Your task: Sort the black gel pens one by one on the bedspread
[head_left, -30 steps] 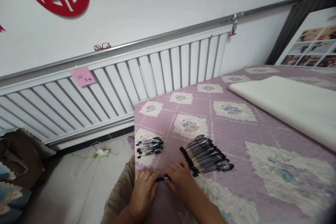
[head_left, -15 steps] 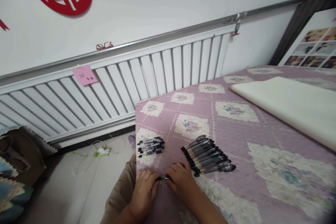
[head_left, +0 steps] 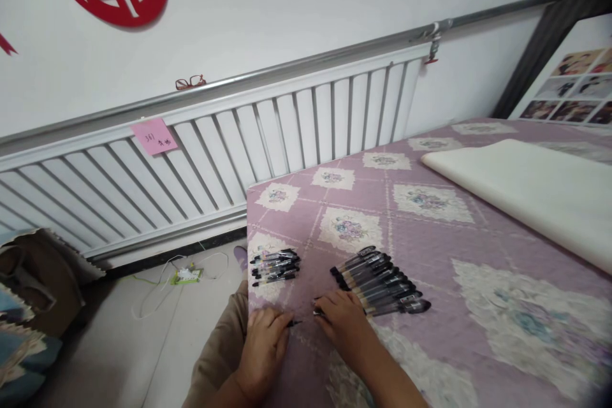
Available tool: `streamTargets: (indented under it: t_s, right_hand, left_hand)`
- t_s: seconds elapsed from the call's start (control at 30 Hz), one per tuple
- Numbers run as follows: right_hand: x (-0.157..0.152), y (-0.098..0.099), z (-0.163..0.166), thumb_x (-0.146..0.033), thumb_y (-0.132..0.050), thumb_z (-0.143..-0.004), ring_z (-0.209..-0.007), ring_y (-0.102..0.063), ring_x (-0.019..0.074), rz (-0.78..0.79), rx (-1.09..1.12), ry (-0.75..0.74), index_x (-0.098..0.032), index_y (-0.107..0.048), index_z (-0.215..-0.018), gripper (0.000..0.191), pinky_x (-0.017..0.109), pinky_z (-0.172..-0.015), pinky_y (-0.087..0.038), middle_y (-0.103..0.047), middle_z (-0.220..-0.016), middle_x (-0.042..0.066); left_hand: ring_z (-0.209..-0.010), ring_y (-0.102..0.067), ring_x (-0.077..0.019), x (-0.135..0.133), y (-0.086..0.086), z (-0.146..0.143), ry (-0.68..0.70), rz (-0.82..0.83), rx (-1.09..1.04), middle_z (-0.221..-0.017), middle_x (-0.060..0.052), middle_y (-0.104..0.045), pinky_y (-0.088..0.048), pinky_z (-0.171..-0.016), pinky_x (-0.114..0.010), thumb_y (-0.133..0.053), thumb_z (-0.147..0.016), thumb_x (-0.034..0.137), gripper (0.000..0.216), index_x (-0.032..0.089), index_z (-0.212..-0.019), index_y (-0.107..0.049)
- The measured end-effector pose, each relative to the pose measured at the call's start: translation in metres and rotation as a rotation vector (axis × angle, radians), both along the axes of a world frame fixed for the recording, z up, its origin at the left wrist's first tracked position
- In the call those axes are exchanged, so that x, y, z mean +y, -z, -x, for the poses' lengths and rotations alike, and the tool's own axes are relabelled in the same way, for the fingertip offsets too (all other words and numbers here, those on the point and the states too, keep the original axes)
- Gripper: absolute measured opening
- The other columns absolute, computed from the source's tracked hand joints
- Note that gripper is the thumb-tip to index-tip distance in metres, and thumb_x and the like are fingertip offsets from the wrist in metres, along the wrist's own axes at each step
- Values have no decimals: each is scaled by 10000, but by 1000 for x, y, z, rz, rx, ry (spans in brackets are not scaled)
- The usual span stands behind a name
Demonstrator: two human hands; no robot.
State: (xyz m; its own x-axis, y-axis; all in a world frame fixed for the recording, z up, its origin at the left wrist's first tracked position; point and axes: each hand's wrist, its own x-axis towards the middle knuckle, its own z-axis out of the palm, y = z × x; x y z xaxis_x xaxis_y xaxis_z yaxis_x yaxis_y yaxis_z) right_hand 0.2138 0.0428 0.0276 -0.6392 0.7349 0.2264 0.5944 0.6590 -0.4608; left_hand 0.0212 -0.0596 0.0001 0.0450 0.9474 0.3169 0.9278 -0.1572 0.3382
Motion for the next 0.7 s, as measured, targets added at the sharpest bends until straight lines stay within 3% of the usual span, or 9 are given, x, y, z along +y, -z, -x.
streamTargets:
  t_s: [0.13,0.43,0.5,0.7]
  right_hand:
    - [-2,-4,0,-140,-593,-819,-871,-581,199,60,67,-64,-194,-620,-856,71,310,-772,-416,-661,-879,38]
    - [-17,5,20,-124,-583,-811,-904,-572,193,80,41,-191,-204,-631,-874,113,288,-785,-408,-662,-900,24]
    - [-12,4,15,-136,-568,-824,-900,-570,189,56,38,-141,-210,-629,-873,108,283,-780,-398,-653,-907,22]
    - [7,0,-4,-215,-548,-871,-896,-556,209,-103,-33,202,-220,-636,-875,88,331,-800,-339,-629,-902,45]
  left_hand:
    - [-932,-544,-223,-1,1,0,-10,4,-16,-992,-59,-624,-412,-883,-439,-450,-904,186,282,241,-1144,-589]
    - [-921,-539,-227,0,1,0,-13,43,-31,-988,-57,-623,-407,-876,-439,-444,-903,198,283,250,-1140,-589]
    - [-920,-542,-225,1,-1,-1,-18,37,-25,-982,-52,-627,-397,-890,-441,-457,-894,188,274,253,-1118,-600]
    - [-894,-532,-216,2,-5,-4,-12,52,19,-944,-41,-622,-401,-837,-395,-494,-863,152,277,261,-1083,-622]
